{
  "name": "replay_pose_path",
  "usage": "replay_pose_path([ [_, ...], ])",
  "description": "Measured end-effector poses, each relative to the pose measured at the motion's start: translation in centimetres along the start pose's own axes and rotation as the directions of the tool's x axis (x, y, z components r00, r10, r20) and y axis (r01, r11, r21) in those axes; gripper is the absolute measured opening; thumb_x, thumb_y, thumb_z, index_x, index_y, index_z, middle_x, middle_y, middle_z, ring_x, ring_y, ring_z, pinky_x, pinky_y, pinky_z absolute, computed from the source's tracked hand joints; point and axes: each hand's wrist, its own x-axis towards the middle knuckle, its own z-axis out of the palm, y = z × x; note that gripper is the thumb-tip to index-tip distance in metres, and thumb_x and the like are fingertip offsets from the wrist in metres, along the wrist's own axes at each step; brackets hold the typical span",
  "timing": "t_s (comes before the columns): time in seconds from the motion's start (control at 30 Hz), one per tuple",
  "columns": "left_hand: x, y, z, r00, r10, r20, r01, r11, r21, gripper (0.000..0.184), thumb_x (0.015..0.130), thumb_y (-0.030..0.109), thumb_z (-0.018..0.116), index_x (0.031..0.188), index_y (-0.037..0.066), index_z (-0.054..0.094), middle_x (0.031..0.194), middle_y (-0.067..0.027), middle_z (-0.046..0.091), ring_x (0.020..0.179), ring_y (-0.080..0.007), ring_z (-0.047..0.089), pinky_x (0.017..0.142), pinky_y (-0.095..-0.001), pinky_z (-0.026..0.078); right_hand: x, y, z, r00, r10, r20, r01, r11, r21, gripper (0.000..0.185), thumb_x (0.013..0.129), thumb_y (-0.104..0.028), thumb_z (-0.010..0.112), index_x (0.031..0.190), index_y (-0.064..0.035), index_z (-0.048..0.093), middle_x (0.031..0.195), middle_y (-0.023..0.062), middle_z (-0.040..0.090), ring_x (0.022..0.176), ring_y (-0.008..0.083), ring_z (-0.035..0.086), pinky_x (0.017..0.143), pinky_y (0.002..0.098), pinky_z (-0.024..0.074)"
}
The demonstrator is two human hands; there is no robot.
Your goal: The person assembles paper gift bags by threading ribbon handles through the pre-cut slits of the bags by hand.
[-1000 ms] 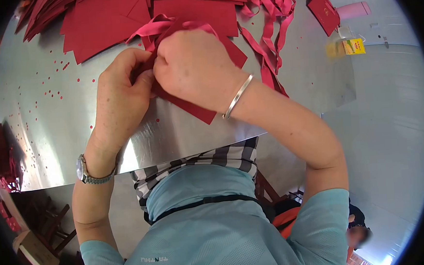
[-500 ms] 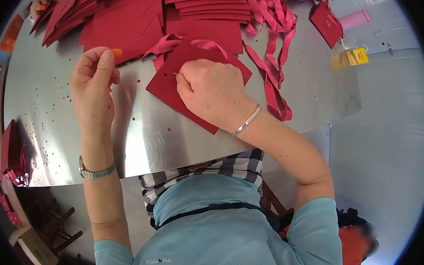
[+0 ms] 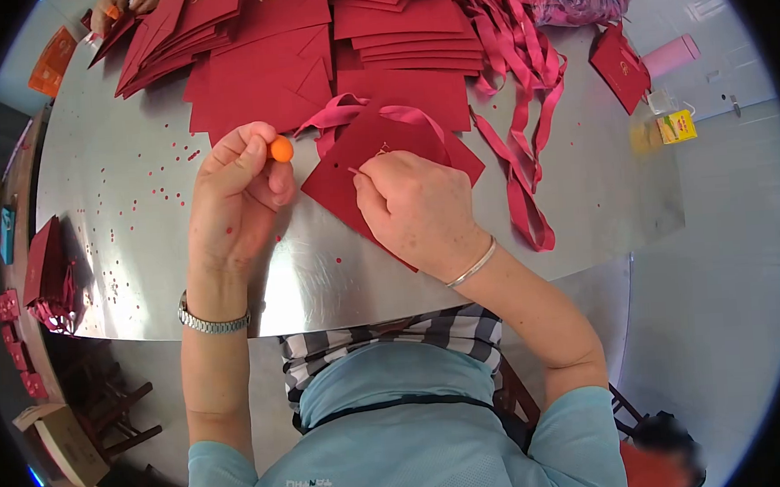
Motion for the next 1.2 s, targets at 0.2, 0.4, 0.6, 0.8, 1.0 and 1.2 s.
replay_pose_path([
  [0.2,-0.1,0.2,0.0,0.999,0.008,0.043,-0.004,0.997,-0.081,0.018,0.098,0.006,0.05,0.108,-0.002,0.062,0.091,-0.0125,0.066,0.065,-0.0156,0.058,0.059,-0.0284,0.048,0.1,-0.1,0.4,0.999,0.014,-0.032,-0.013,0.999,0.032,0.009,0.081,-0.011,0.066,0.076,-0.005,0.062,0.067,0.0081,0.059,0.058,0.0265,0.06,0.049,0.036,0.0471],
  [0.4,0.0,0.4,-0.3,0.999,0.017,0.038,-0.013,0.995,-0.095,0.018,0.096,0.004,0.052,0.109,-0.002,0.062,0.094,-0.0137,0.068,0.066,-0.0154,0.059,0.06,-0.0279,0.048,0.2,-0.2,0.8,0.999,0.025,-0.047,-0.021,0.997,0.078,0.005,0.081,-0.01,0.067,0.081,-0.0047,0.065,0.072,0.0092,0.064,0.062,0.0263,0.063,0.052,0.0344,0.0491],
  [0.6,-0.1,0.4,-0.1,0.999,0.016,0.033,-0.013,0.996,-0.092,0.016,0.093,0.003,0.057,0.107,-0.001,0.063,0.093,-0.0133,0.069,0.066,-0.0145,0.059,0.059,-0.0269,0.048,0.0,-0.1,1.1,0.998,0.034,-0.056,-0.029,0.996,0.087,0.005,0.08,-0.009,0.067,0.082,-0.0046,0.065,0.072,0.0102,0.064,0.063,0.0271,0.063,0.054,0.0347,0.0501],
  [0.8,0.0,0.3,0.0,1.0,-0.001,0.005,0.002,0.998,-0.067,0.009,0.095,0.009,0.058,0.096,0.002,0.063,0.086,-0.0097,0.068,0.063,-0.0129,0.058,0.056,-0.0258,0.046,-0.1,-0.3,1.2,0.997,0.037,-0.063,-0.031,0.995,0.092,0.005,0.08,-0.008,0.068,0.081,-0.0048,0.065,0.072,0.01,0.064,0.062,0.0272,0.063,0.054,0.0346,0.0501],
  [1.0,-0.3,-0.1,1.2,0.971,0.053,-0.232,0.12,0.734,0.668,0.016,0.093,0.014,0.06,0.095,-0.001,0.064,0.081,-0.0098,0.067,0.066,-0.0145,0.06,0.06,-0.0271,0.048,-0.2,0.1,1.3,0.996,-0.012,-0.086,0.019,0.997,0.076,0.005,0.08,-0.009,0.068,0.082,-0.0053,0.065,0.071,0.0091,0.063,0.062,0.0267,0.063,0.053,0.0346,0.0496],
  [1.2,-0.7,-1.4,1.0,0.981,0.185,0.059,-0.097,0.205,0.974,0.023,0.08,0.003,0.07,0.102,-0.003,0.066,0.088,-0.0076,0.067,0.073,-0.0137,0.059,0.07,-0.0271,0.049,-0.1,0.0,1.2,1.0,-0.007,0.003,0.006,1.0,0.013,0.008,0.082,-0.011,0.067,0.083,-0.0054,0.063,0.071,0.0085,0.061,0.063,0.0277,0.062,0.053,0.0359,0.0497],
])
